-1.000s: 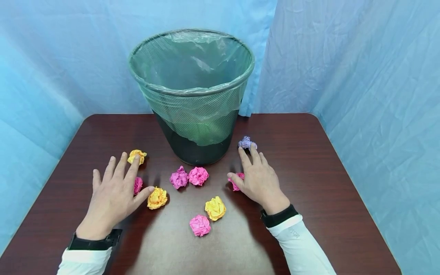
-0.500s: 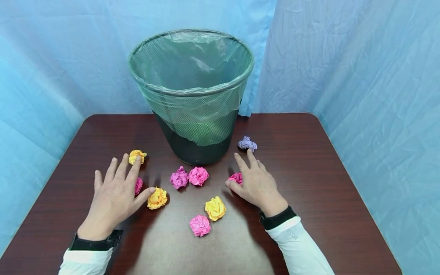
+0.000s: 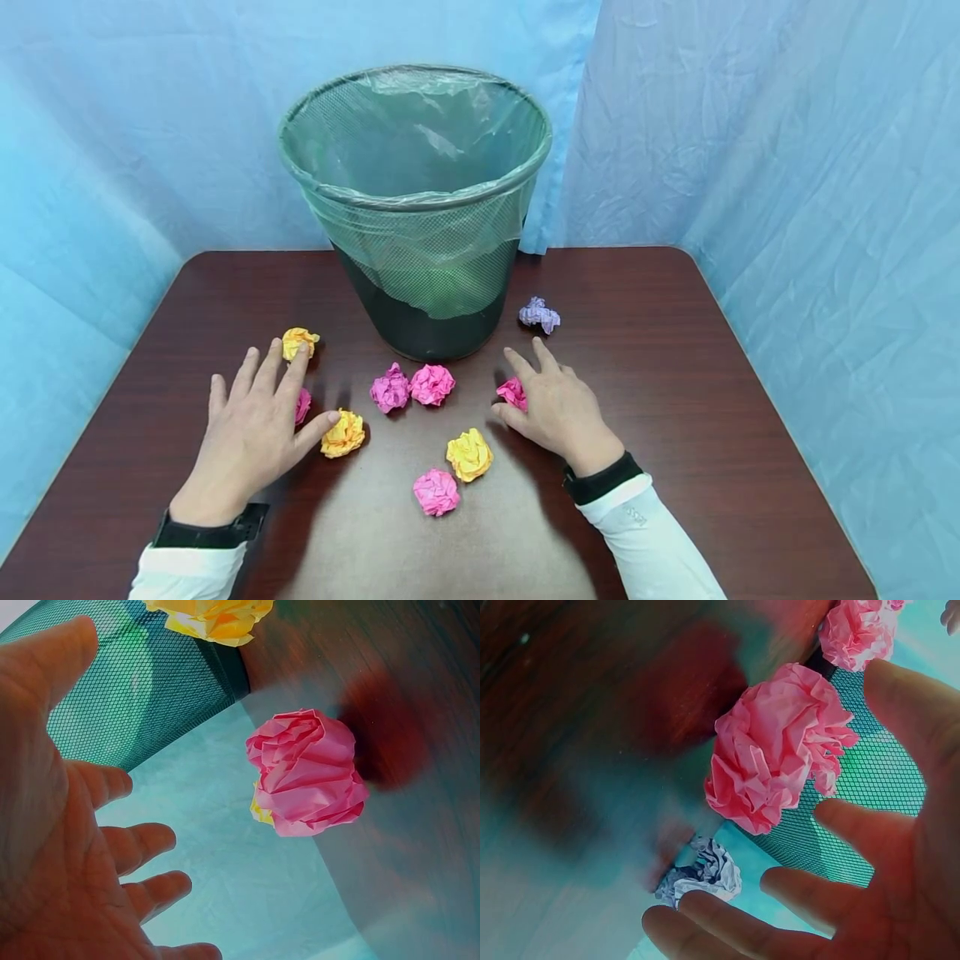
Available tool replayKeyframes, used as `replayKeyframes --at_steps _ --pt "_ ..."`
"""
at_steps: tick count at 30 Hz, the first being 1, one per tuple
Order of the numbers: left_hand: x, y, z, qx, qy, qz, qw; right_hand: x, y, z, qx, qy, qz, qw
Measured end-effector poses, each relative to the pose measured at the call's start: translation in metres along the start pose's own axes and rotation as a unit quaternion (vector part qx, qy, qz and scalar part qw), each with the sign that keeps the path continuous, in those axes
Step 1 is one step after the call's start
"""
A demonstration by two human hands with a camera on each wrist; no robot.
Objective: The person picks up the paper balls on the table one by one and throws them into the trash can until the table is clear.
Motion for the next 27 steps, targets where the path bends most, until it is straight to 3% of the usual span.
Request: replayKeyframes --at_steps 27 --pt "-0.0001 -0.0001 0.0029 -0.005 -0.004 0.000 1.0000 -0.0015 -0.0043 0.0042 -0.052 -0.019 -0.012 0.9984"
Point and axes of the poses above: each hand's wrist, its own x-axis towards the middle knuckle, its own z-axis out of the palm, y = z × x, the point moved 2 cm from there along x, towards the middle knuckle, and after that the axes turned 11 degrees about z, right-handed, at the moved point
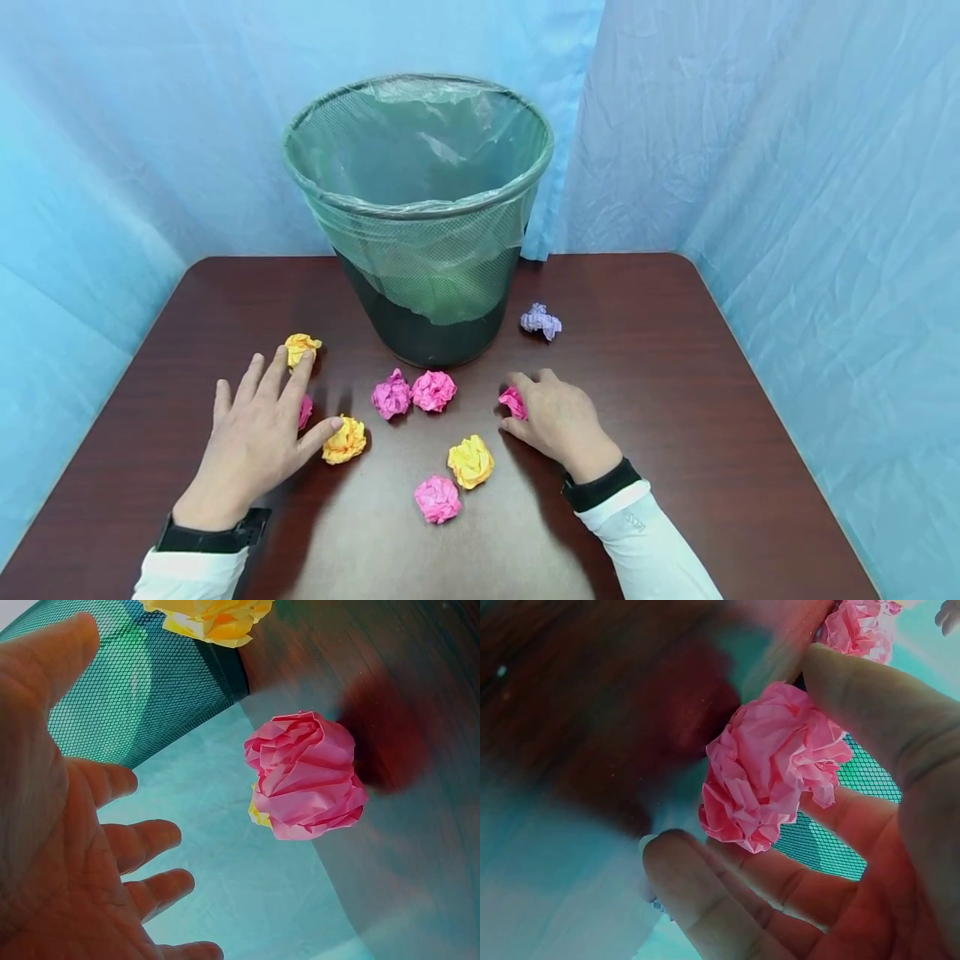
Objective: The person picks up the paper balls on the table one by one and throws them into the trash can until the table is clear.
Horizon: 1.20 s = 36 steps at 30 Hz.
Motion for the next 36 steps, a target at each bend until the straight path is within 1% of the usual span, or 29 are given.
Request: replayKeyframes --at_steps 9,15,20,25,29,36 --pt "0.003 -0.001 -0.004 0.006 0.004 -0.002 1.0000 0.004 -0.002 -0.004 -0.002 -0.008 0.007 0.9999" --pt "0.004 0.000 -0.005 0.014 -0.004 -0.005 0.9999 0.002 -0.002 -0.005 0.004 -0.005 0.010 0.9999" --pt "0.002 0.001 -0.005 0.012 -0.011 -0.007 0.9998 0.000 -0.002 -0.005 0.005 0.005 0.009 0.9999" --pt "0.000 0.001 -0.005 0.008 -0.022 -0.012 0.9997 -0.001 -0.001 -0.007 0.011 0.027 0.007 0.9995" --pt "0.001 0.000 -0.006 0.010 -0.016 -0.011 0.9998 -0.001 0.000 -0.013 0.023 0.046 0.013 0.9986" --pt "0.000 0.000 -0.007 0.012 -0.013 -0.005 0.9998 0.000 0.003 -0.022 0.039 0.052 0.032 0.9974"
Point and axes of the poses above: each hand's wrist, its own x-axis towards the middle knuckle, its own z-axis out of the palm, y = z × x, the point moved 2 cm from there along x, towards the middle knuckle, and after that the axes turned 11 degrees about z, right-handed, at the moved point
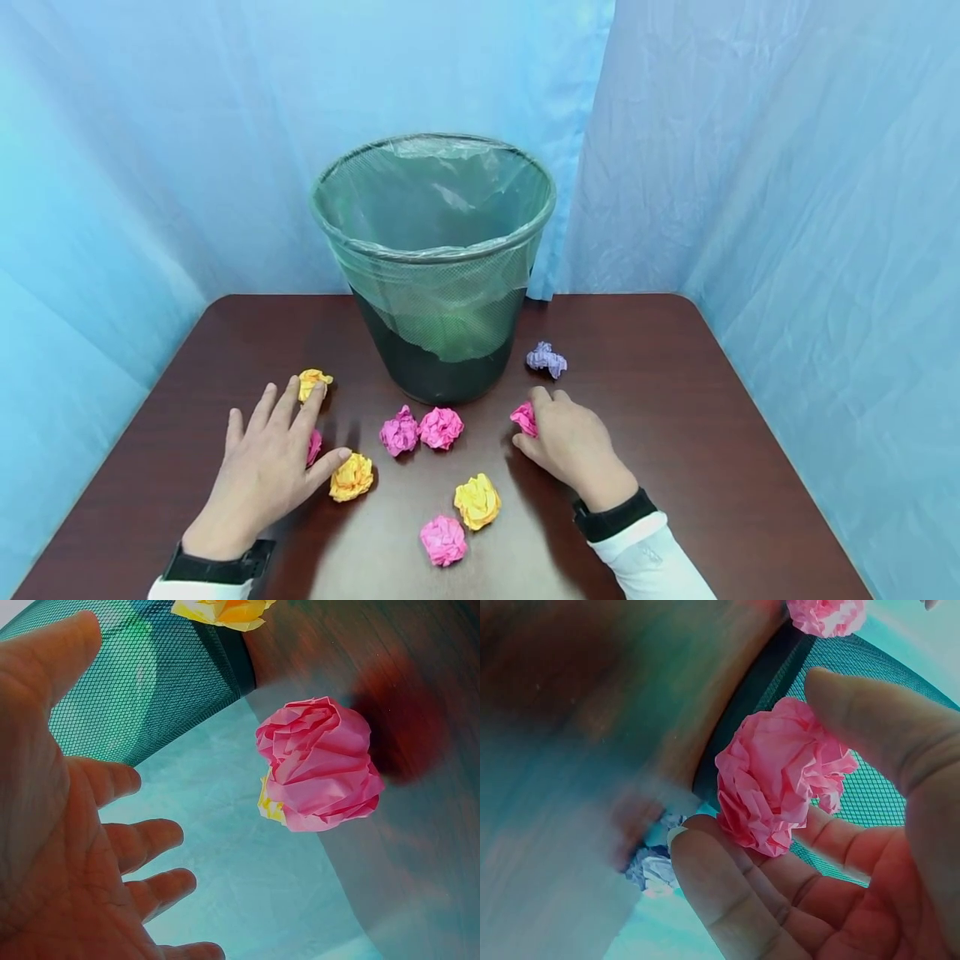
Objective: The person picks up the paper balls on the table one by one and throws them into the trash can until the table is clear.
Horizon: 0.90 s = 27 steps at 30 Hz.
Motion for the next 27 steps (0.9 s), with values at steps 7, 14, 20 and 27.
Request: replayKeyframes --at_steps 7,14,20,27 --pt "0.000 0.000 0.000 0.000 -0.005 -0.004 1.0000 0.001 0.002 -0.005 0.011 0.025 -0.003 0.9996" --pt "-0.001 -0.001 0.000 0.000 -0.007 -0.006 1.0000 0.002 0.005 -0.016 0.027 0.050 -0.008 0.9984" --pt "-0.002 0.000 0.000 -0.003 -0.012 -0.006 0.9999 0.002 0.008 -0.033 0.036 0.086 -0.024 0.9954" --pt "-0.001 0.001 -0.003 -0.003 -0.012 -0.007 0.9999 0.006 0.012 -0.060 0.054 0.135 -0.046 0.9883"
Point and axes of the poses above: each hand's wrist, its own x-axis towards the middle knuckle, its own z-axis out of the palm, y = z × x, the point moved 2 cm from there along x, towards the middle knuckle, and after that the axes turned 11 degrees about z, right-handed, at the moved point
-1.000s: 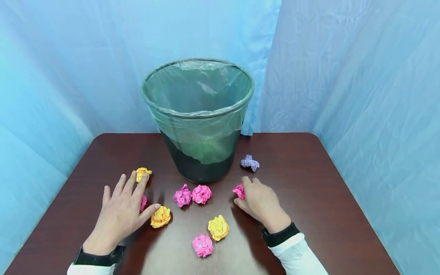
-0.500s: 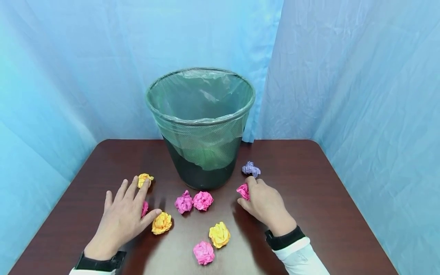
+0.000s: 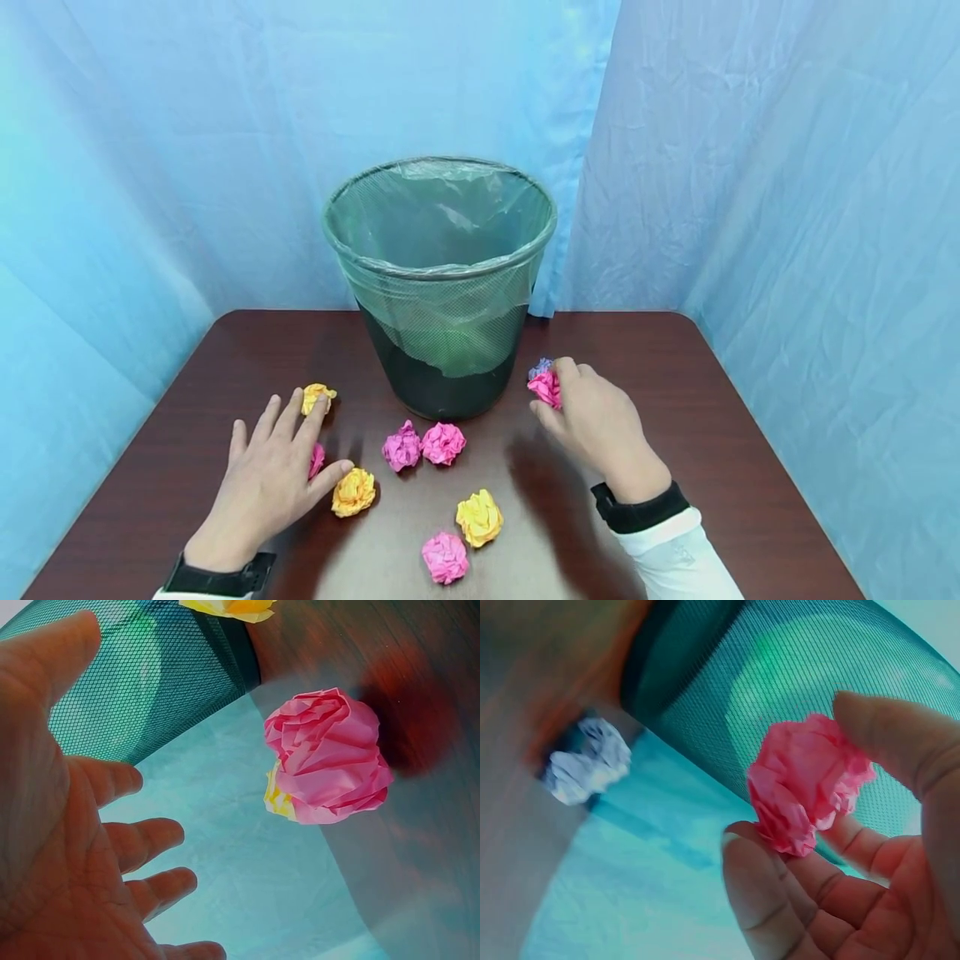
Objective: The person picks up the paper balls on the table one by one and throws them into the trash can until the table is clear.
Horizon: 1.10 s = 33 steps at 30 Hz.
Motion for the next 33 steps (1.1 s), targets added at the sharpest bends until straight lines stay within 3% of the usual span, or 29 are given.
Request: replayKeyframes --at_steps 12,21,26,33 --pt "0.000 0.001 -0.004 -0.003 0.003 0.001 1.0000 0.024 -0.007 -0.060 0.030 0.113 -0.013 0.9930" --pt "0.000 0.004 -0.008 0.003 0.003 0.004 1.0000 0.036 -0.019 -0.097 0.057 0.146 -0.016 0.9875" --pt "0.000 0.004 -0.009 0.008 0.004 0.006 0.9999 0.041 -0.025 -0.109 0.061 0.180 -0.038 0.9811" --pt "-0.001 0.005 -0.012 0.008 0.014 0.009 0.9998 0.053 -0.043 -0.128 0.065 0.191 -0.063 0.9774"
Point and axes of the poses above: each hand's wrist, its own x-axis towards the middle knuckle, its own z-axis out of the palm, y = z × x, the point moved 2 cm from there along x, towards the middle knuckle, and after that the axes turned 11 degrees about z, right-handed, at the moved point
